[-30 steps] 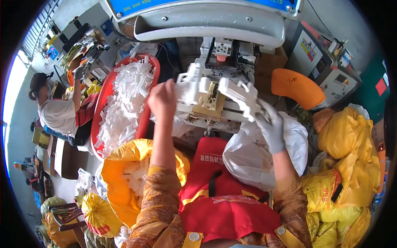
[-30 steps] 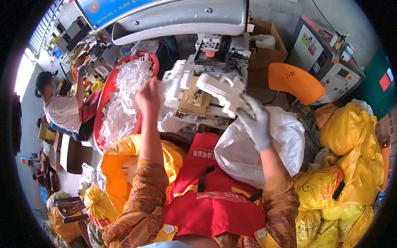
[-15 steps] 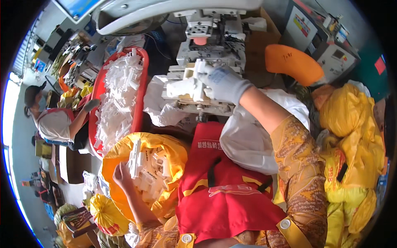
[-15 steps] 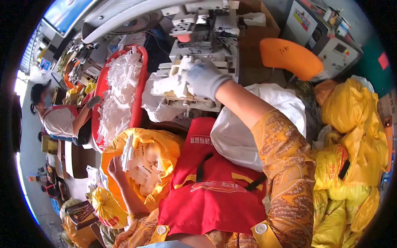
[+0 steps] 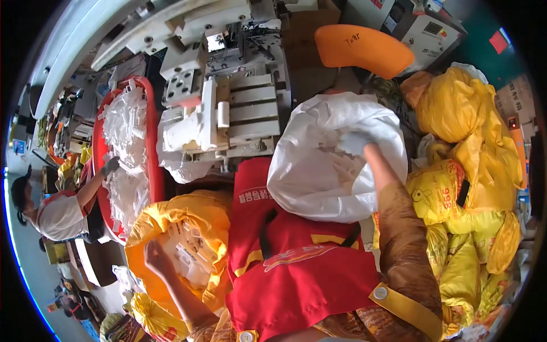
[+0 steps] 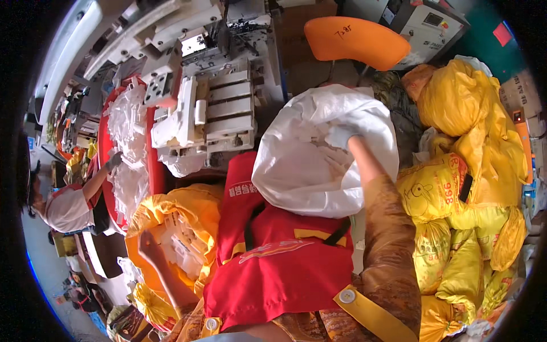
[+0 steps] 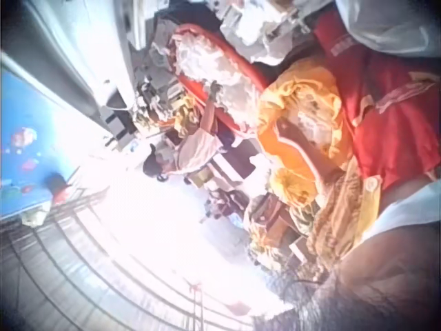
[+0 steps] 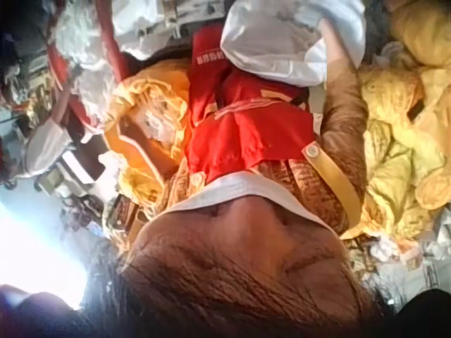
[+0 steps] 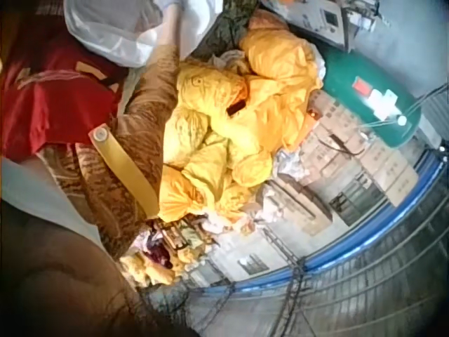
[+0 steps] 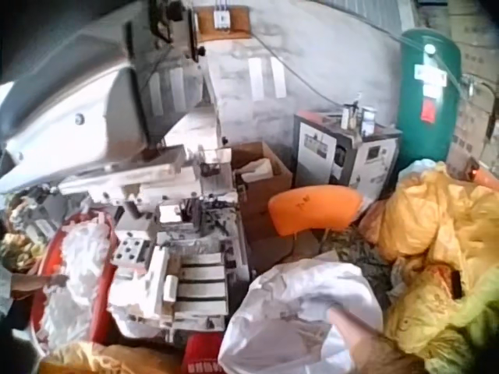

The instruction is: The person retrieves plastic toy guns from a bag, positions them one by one into a printing machine to be stamped, and deposits the printed toy guns into another bag.

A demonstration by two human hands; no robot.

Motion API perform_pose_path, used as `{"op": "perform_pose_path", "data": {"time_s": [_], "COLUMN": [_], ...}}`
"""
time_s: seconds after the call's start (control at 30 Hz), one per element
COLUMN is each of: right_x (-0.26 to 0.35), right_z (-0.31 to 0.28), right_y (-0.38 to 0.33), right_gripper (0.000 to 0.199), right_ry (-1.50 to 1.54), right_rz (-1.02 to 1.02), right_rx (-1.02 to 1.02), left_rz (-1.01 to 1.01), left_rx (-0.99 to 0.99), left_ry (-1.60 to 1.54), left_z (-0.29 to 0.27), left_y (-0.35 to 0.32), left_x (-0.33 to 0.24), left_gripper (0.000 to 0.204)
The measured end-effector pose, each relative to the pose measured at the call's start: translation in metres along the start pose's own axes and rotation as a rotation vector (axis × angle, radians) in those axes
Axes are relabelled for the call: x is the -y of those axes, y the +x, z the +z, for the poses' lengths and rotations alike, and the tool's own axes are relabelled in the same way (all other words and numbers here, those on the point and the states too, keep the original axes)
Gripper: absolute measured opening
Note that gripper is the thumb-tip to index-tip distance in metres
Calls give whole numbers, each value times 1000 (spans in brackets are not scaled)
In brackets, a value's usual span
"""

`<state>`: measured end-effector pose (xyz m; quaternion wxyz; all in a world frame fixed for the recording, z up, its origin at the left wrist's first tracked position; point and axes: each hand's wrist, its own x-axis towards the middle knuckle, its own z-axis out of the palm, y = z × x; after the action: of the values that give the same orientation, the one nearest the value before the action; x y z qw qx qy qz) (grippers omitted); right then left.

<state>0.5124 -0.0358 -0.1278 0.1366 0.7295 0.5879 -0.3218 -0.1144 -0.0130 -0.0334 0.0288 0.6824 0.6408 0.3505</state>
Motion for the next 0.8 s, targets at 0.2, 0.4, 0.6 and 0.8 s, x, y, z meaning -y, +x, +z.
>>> {"op": "perform_pose_path", "data": {"time_s": [0.2, 0.4, 0.6, 0.8], "right_x": [25, 47, 48, 91], "right_z": [65, 27, -25, -30], "right_y": [58, 44, -53, -125], "right_gripper": [43, 37, 20, 27], "right_ry": [12, -181, 51, 599], "right_rz": [242, 191, -179, -361], "right_rx": [-298, -289, -694, -537], "left_rz": [46, 414, 580, 855], "left_rx": [242, 337, 567, 483], "left_ry": [-45, -400, -664, -461], "left_z": [33, 68, 119, 187], "left_y": [-9, -19, -37, -68], "left_x": [-83, -141, -209, -284], "left_gripper": [10, 9, 12, 64]}}
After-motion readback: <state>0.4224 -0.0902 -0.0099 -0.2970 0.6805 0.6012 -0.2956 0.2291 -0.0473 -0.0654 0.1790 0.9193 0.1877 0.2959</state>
